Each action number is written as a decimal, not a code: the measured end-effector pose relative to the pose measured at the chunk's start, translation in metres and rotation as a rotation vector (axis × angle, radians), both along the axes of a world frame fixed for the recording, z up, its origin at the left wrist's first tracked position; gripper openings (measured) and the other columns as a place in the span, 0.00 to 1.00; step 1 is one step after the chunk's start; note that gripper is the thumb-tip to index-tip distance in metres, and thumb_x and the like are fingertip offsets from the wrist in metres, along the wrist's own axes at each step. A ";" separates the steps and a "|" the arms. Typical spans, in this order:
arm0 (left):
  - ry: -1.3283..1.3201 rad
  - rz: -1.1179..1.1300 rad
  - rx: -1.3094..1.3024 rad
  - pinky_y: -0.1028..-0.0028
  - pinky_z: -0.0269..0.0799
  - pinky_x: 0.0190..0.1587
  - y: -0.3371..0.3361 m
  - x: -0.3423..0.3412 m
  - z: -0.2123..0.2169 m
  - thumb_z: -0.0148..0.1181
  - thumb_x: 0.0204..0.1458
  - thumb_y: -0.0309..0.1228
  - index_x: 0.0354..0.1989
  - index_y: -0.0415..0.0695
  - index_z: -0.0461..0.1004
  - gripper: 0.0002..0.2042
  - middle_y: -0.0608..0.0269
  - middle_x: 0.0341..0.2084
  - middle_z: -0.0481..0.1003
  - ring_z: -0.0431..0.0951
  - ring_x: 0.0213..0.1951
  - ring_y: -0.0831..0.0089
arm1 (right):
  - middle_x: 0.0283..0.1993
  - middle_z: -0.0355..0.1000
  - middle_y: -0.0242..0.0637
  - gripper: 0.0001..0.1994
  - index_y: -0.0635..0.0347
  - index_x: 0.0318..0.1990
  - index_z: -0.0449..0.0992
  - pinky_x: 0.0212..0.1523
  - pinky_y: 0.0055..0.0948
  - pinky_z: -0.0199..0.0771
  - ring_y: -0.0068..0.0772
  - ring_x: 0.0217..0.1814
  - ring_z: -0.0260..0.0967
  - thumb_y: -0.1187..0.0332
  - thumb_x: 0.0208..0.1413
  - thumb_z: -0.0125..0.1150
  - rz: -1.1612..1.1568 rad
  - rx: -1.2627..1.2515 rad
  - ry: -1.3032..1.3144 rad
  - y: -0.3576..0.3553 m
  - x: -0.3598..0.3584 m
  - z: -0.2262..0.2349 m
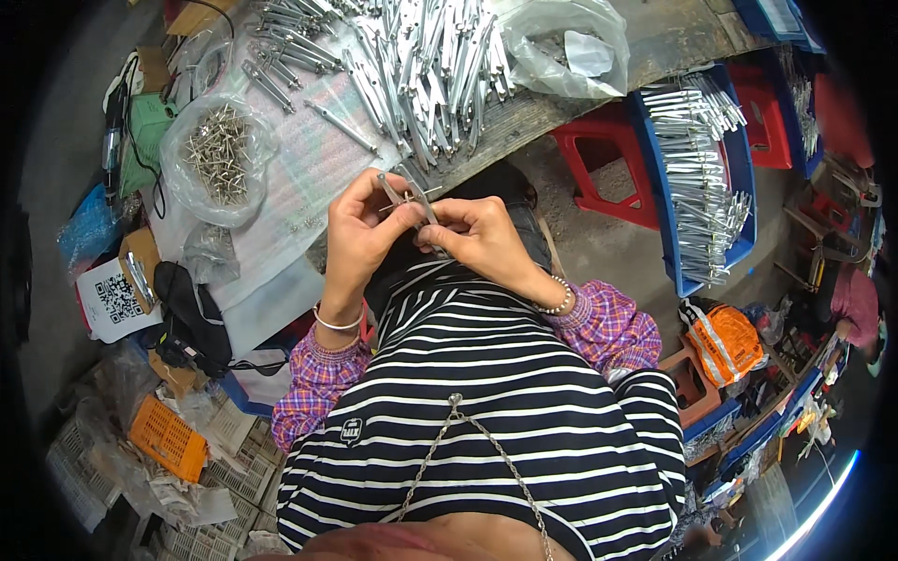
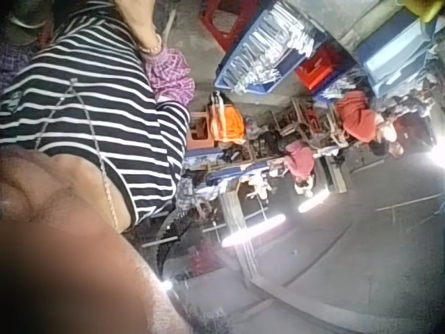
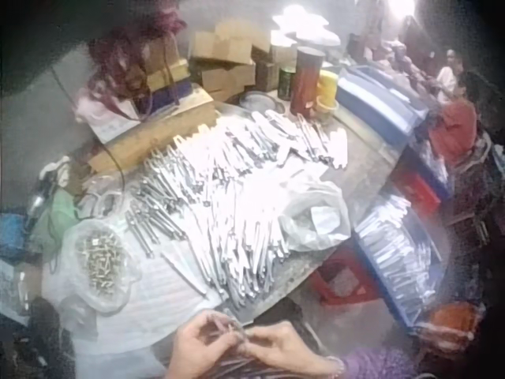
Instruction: The recorder is manually assembling small metal zipper pull components at a workstation.
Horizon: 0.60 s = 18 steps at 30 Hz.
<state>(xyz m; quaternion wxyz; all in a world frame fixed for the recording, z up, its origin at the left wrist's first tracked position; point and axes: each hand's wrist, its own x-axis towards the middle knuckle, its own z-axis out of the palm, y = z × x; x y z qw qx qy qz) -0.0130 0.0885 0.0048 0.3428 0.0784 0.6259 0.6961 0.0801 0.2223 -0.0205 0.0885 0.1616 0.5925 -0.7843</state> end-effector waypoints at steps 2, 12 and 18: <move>-0.032 0.016 0.029 0.82 0.69 0.24 -0.002 -0.003 -0.002 0.59 0.50 0.24 0.30 0.35 0.70 0.05 0.64 0.20 0.74 0.72 0.23 0.83 | 0.31 0.75 0.38 0.08 0.72 0.39 0.74 0.37 0.20 0.74 0.23 0.34 0.73 0.77 0.52 0.57 0.031 -0.004 -0.012 0.002 -0.001 0.002; 0.024 -0.030 -0.047 0.83 0.68 0.26 -0.004 -0.004 -0.006 0.58 0.51 0.25 0.30 0.36 0.70 0.06 0.65 0.21 0.74 0.72 0.24 0.84 | 0.31 0.75 0.39 0.09 0.72 0.40 0.74 0.37 0.21 0.74 0.24 0.34 0.73 0.77 0.52 0.57 0.037 -0.003 -0.026 0.002 -0.001 0.001; 0.062 -0.141 -0.084 0.83 0.69 0.28 -0.009 -0.008 -0.008 0.59 0.50 0.23 0.32 0.36 0.69 0.06 0.65 0.24 0.74 0.72 0.26 0.83 | 0.30 0.75 0.38 0.09 0.73 0.39 0.74 0.37 0.20 0.74 0.23 0.33 0.73 0.77 0.52 0.57 0.054 0.028 -0.032 0.001 -0.001 -0.001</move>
